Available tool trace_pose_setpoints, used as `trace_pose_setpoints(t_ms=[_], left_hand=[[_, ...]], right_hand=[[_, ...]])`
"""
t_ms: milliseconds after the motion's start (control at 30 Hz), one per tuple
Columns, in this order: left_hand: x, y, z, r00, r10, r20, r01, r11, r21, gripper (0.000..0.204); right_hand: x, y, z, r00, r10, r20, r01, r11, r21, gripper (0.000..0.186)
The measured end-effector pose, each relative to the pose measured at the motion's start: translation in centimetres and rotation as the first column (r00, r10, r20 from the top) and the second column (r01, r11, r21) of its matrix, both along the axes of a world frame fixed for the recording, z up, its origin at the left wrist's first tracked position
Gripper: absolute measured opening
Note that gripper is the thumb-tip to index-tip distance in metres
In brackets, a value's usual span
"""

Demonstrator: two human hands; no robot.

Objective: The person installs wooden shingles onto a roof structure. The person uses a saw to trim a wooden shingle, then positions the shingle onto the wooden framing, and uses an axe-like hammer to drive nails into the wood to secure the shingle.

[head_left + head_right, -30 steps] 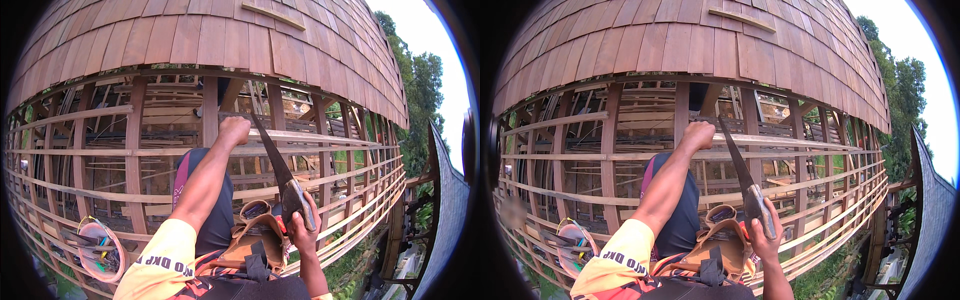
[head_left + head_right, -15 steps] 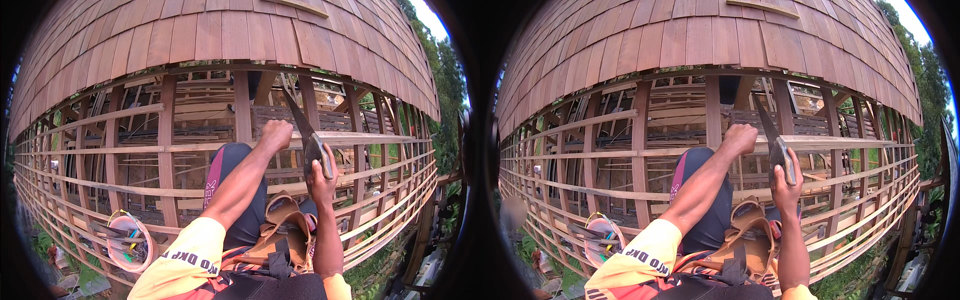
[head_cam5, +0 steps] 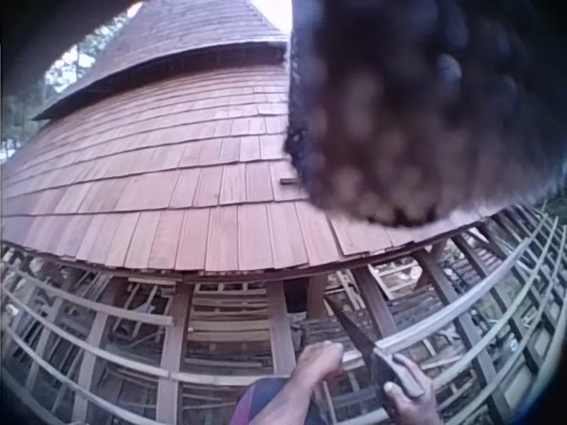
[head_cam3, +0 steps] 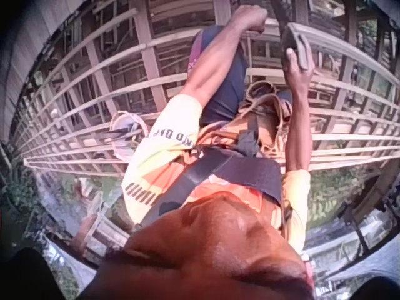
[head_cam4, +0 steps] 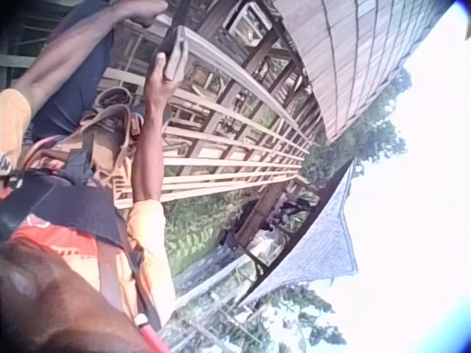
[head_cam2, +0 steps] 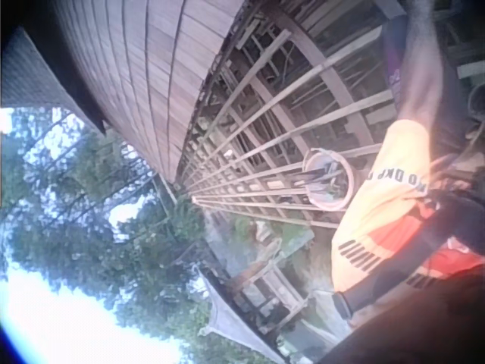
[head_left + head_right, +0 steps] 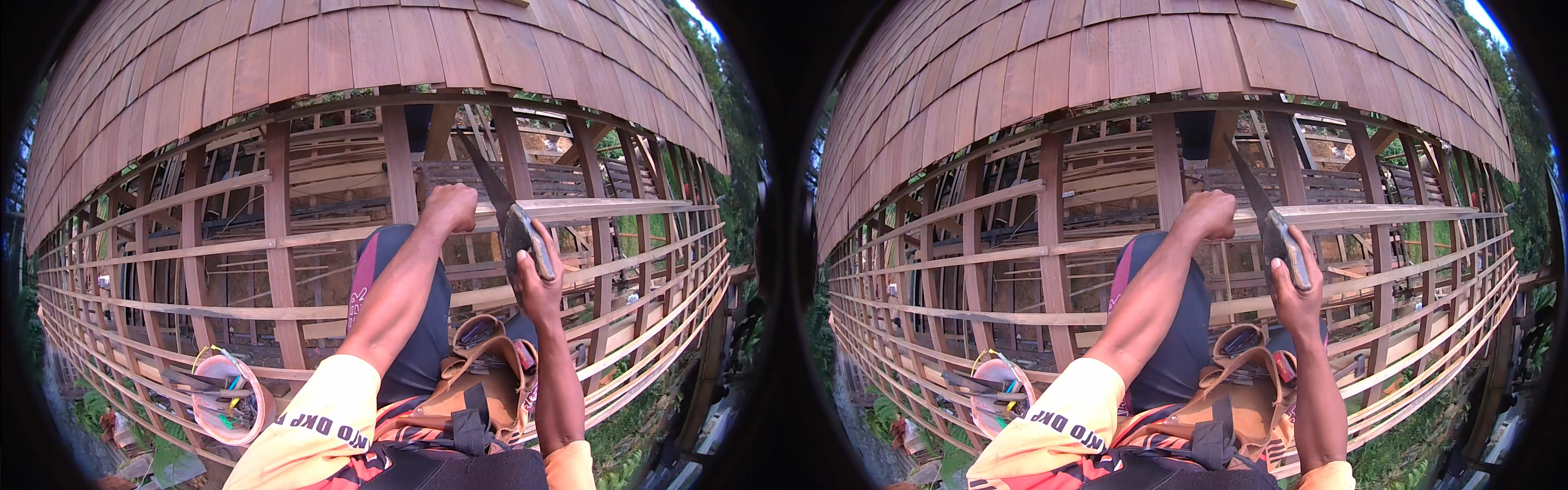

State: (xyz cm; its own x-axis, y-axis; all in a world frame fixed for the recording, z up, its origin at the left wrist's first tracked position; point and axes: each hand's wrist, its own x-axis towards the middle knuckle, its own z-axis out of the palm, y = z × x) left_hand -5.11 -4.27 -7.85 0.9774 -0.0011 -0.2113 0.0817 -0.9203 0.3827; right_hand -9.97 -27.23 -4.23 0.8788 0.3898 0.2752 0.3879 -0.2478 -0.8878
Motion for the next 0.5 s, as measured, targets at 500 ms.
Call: trace_pose_setpoints(t_ms=[500], left_hand=[[0.2, 4.0, 0.4, 0.999, 0.036, 0.011, -0.036, 0.999, 0.020, 0.032]], right_hand=[[-7.4, -4.3, 3.6, 0.952, 0.019, -0.305, 0.000, 0.998, 0.062, 0.056]])
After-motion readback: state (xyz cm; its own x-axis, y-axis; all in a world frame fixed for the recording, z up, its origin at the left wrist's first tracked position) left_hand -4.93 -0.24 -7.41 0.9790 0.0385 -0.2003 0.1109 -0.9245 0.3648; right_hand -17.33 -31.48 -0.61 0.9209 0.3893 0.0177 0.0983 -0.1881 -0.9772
